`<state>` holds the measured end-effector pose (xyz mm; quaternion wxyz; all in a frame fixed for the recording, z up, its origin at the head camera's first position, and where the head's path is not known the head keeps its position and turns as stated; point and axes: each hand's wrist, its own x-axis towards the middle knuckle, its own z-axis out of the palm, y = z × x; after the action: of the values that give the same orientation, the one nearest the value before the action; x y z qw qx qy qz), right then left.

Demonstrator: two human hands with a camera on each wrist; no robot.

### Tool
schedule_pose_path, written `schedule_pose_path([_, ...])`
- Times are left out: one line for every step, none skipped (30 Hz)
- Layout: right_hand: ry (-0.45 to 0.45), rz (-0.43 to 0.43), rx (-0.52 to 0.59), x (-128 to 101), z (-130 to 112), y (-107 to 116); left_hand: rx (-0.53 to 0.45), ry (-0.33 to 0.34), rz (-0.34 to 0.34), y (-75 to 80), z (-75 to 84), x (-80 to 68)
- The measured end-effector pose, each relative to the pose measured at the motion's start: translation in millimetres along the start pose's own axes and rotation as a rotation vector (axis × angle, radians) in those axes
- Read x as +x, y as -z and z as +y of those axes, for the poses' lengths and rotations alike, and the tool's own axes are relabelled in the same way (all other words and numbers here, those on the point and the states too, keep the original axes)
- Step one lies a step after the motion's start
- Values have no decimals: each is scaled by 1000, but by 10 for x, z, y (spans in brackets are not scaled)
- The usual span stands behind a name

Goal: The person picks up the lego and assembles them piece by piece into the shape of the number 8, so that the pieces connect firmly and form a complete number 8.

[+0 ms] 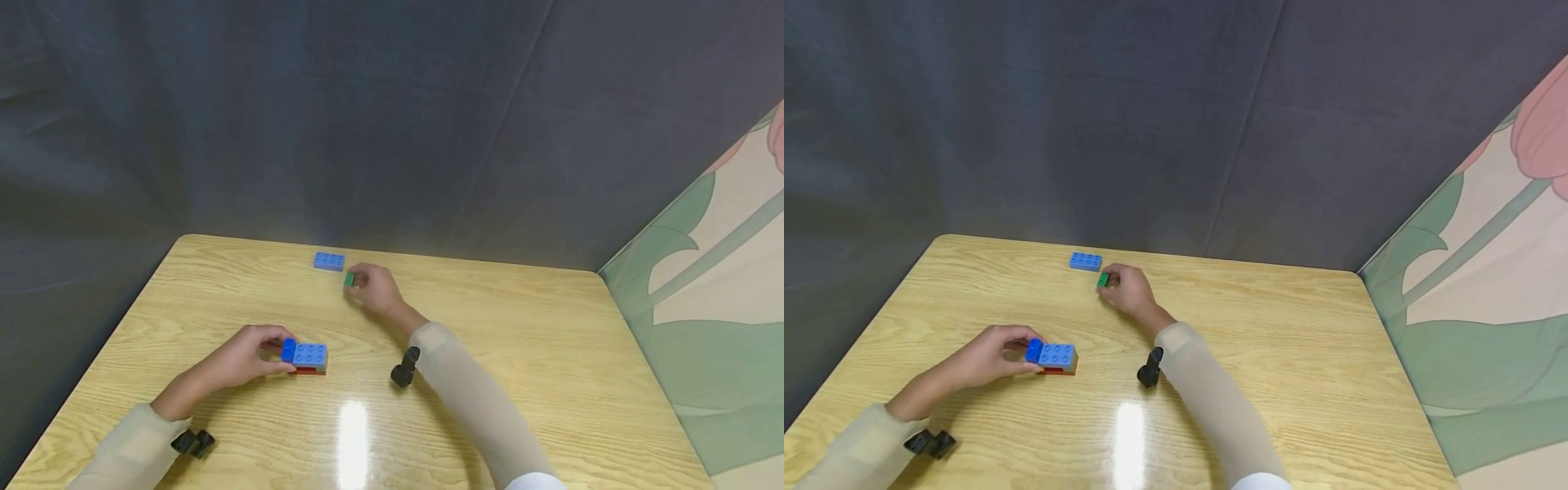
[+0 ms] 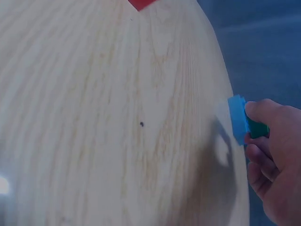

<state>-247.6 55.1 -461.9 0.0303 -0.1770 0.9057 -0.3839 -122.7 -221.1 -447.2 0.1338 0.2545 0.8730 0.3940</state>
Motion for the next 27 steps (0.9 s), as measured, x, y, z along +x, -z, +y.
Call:
schedule_pose_path([12, -6, -6, -22, -20, 15, 1, 0, 0, 1, 3, 0])
schedule_pose_path([23, -12, -7, -39, -33, 28, 1, 0, -1, 2, 5, 1])
schedule_pose_path([32, -17, -3, -61, -55, 46, 1, 1, -1, 3, 8, 1])
schedule_pose_path([42, -20, -3, -78, -70, 59, 1, 1, -1, 4, 9, 1])
schedule_pose_path([51, -24, 0, -101, -95, 80, 1, 1, -1, 5, 12, 2])
schedule_pose_path([59, -27, 3, -123, -115, 98, 1, 1, -1, 5, 14, 2])
schedule_pose_path([68, -29, 3, -144, -137, 115, 1, 1, -2, 5, 16, 2])
schedule_pose_path([75, -33, 0, -164, -157, 130, 0, 1, -2, 5, 17, 3])
schedule_pose_path([82, -35, -6, -186, -180, 147, 0, 1, -3, 5, 19, 3])
schedule_pose_path([92, -37, -15, -207, -200, 161, 0, 2, -3, 5, 20, 4])
schedule_pose_path([101, -39, -21, -230, -222, 176, 0, 3, -4, 5, 21, 4])
schedule_pose_path([110, -39, -26, -253, -242, 188, -1, 5, -4, 4, 20, 5])
schedule_pose_path([122, -40, -33, -277, -263, 196, -2, 6, -3, 3, 19, 5])
schedule_pose_path([133, -40, -35, -305, -285, 208, -2, 7, -3, 2, 17, 5])
schedule_pose_path([144, -40, -35, -334, -306, 219, -2, 8, -2, 1, 16, 4])
schedule_pose_path([154, -40, -36, -362, -325, 227, -3, 9, -2, 0, 15, 4])
schedule_pose_path([161, -42, -34, -392, -344, 236, -3, 8, -2, -1, 14, 5])
schedule_pose_path([172, -43, -31, -422, -360, 245, -3, 8, -1, -1, 13, 6])
schedule_pose_path([181, -45, -27, -450, -378, 251, -2, 6, -1, -1, 13, 7])
schedule_pose_path([188, -46, -21, -479, -393, 256, -2, 5, -1, -1, 12, 8])
schedule_pose_path([196, -49, -17, -507, -408, 258, -3, 4, -2, 0, 13, 9])
schedule_pose_path([203, -52, -12, -534, -421, 256, -4, 2, -2, 1, 13, 10])
schedule_pose_path([212, -56, -6, -561, -434, 255, -6, 1, -3, 2, 13, 11])
schedule_pose_path([220, -61, -2, -587, -446, 250, -8, 1, -3, 2, 14, 11])
schedule_pose_path([226, -67, 2, -612, -456, 245, -10, 1, -5, 3, 15, 11])
schedule_pose_path([232, -73, 7, -636, -464, 238, -10, 2, -5, 3, 15, 12])
schedule_pose_path([239, -79, 11, -661, -472, 232, -12, 3, -6, 3, 15, 13])
